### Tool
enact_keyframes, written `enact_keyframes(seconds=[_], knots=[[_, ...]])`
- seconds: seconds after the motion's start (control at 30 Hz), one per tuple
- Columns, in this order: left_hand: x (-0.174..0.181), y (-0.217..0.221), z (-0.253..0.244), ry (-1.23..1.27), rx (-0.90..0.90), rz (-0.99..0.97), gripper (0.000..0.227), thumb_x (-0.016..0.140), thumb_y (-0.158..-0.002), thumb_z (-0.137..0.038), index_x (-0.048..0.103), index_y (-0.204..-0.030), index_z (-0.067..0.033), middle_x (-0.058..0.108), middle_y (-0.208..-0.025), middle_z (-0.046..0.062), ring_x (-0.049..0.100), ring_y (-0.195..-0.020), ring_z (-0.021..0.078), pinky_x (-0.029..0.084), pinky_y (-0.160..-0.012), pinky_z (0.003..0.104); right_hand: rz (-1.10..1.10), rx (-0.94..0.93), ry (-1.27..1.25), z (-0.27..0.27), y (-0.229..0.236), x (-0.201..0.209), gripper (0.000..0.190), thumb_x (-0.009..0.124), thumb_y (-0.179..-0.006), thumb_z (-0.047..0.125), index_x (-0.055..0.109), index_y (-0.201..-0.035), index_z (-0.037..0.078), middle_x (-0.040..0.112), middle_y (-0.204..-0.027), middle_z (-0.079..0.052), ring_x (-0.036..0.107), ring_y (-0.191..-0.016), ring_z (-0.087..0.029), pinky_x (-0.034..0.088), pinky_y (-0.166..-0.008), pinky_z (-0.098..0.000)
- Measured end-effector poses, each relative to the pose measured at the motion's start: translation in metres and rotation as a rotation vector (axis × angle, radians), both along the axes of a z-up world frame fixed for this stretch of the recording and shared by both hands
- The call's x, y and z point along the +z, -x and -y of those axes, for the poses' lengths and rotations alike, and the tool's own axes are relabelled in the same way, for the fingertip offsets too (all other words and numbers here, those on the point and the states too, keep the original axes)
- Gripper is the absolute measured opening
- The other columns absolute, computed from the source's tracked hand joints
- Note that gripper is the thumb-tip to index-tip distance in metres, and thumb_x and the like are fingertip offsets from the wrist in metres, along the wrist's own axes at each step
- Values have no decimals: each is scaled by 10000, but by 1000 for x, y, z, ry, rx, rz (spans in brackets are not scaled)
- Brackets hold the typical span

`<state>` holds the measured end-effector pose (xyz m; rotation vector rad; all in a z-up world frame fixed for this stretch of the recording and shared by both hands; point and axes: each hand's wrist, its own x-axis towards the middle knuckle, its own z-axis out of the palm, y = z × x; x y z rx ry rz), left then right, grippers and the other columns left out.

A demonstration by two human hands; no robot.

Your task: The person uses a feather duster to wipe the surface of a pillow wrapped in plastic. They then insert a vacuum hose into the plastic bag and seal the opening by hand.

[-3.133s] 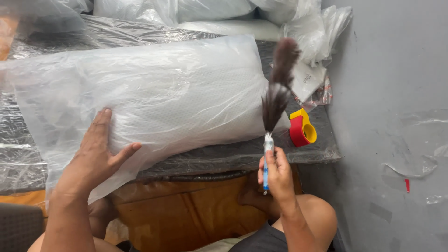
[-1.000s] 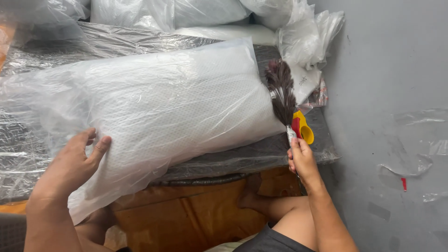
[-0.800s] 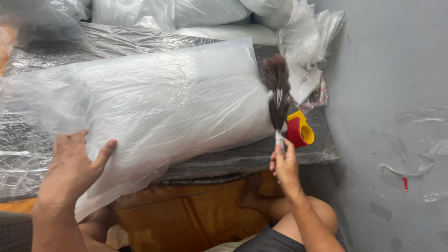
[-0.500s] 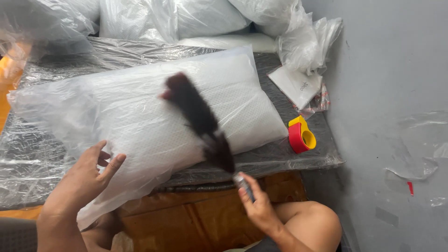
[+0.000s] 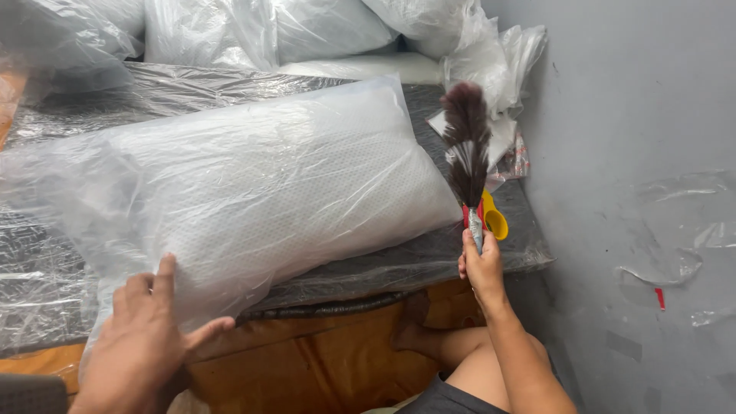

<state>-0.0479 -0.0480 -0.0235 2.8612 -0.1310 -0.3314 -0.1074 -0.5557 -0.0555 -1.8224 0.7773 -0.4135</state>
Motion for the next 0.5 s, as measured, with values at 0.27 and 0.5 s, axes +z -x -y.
enact_keyframes(seconds=[0.27, 0.5], knots=[[-16, -2, 5, -28, 79, 145, 1003, 707, -817, -402, 273, -1681, -135, 614, -1370, 141, 615, -1199, 356, 590, -846, 569, 94, -49, -107, 1, 9, -12, 206, 584, -1044, 286, 524, -1110, 100, 460, -690, -1, 486, -512, -74, 333, -369, -238], [6, -48, 15, 382, 151, 505, 642, 709, -1008, -397, 517, -1507, -43, 697, -1066, 235, 664, -849, 446, 511, -715, 567, 265, 26, 52, -14, 5, -12, 547, 541, -1039, 282, 373, -1522, 89, 558, -797, -83, 523, -467, -116, 428, -383, -259]])
